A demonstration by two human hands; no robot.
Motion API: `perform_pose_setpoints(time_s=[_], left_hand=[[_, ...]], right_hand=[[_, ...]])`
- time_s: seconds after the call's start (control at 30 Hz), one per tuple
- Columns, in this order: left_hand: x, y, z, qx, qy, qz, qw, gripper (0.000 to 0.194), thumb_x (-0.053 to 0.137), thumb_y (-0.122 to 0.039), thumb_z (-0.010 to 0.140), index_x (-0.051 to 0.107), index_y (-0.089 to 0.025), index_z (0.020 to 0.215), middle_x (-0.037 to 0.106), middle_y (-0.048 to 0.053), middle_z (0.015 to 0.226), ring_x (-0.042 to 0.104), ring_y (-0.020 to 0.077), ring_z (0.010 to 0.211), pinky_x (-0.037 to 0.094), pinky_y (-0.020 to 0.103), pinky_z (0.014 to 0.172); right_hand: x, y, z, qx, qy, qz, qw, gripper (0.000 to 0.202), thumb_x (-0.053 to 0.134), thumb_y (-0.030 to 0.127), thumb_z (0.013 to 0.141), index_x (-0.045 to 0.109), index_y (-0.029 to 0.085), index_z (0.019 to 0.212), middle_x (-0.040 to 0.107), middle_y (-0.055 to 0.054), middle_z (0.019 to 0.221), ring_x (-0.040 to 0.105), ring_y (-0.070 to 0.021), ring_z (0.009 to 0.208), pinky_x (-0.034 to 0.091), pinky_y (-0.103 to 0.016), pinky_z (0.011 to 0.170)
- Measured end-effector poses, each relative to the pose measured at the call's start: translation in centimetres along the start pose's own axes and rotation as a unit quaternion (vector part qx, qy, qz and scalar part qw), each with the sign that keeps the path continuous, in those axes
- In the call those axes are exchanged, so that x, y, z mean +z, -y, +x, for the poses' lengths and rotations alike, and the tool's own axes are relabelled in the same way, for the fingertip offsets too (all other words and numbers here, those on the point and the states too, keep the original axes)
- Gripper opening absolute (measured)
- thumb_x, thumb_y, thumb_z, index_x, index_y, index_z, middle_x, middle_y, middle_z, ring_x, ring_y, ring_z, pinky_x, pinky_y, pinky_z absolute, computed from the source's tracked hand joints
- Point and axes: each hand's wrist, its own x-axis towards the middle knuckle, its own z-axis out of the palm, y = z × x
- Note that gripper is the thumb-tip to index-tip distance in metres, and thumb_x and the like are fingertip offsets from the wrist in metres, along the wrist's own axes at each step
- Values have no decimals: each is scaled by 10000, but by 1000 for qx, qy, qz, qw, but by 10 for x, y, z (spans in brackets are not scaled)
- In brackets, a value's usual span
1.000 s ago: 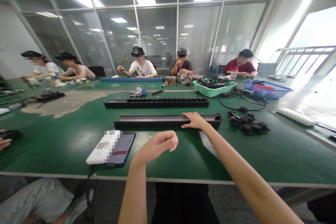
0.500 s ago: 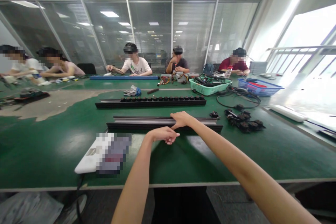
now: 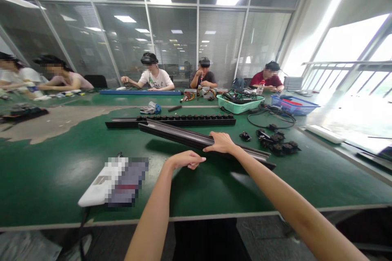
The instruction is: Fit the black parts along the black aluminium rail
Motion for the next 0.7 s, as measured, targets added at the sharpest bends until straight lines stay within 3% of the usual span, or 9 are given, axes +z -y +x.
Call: perform_pose_setpoints(time_s=[0.2,0.47,0.7], left_hand=[[-1,6,2,9,4,-8,1000,623,669,-688,830,399,-203,547,328,-75,508,298,82,505,212,288,569],[1,3,2,13,7,-10,1000,637,690,-697,804,388,-206,533,319,-74,509,287,78,500,210,287,558],[1,6,2,18,6,-9,1000,621,685,-678,821,386,-210,543,312,-76,520,291,82,508,208,296,569]], right_hand=[[-21,-23,-4,132,-62,27,989,788,622,828,747,608,172,1183,733,-156,1133,688,-357,1064,480,-399,879],[-37,-74,0,335,-40,121,934,874,575,842,754,683,92,1192,695,-251,1220,666,-388,1145,509,-422,905],[-34,-107,-21,407,-47,162,898,823,552,805,768,715,111,1179,700,-226,1222,660,-391,1152,516,-440,916]])
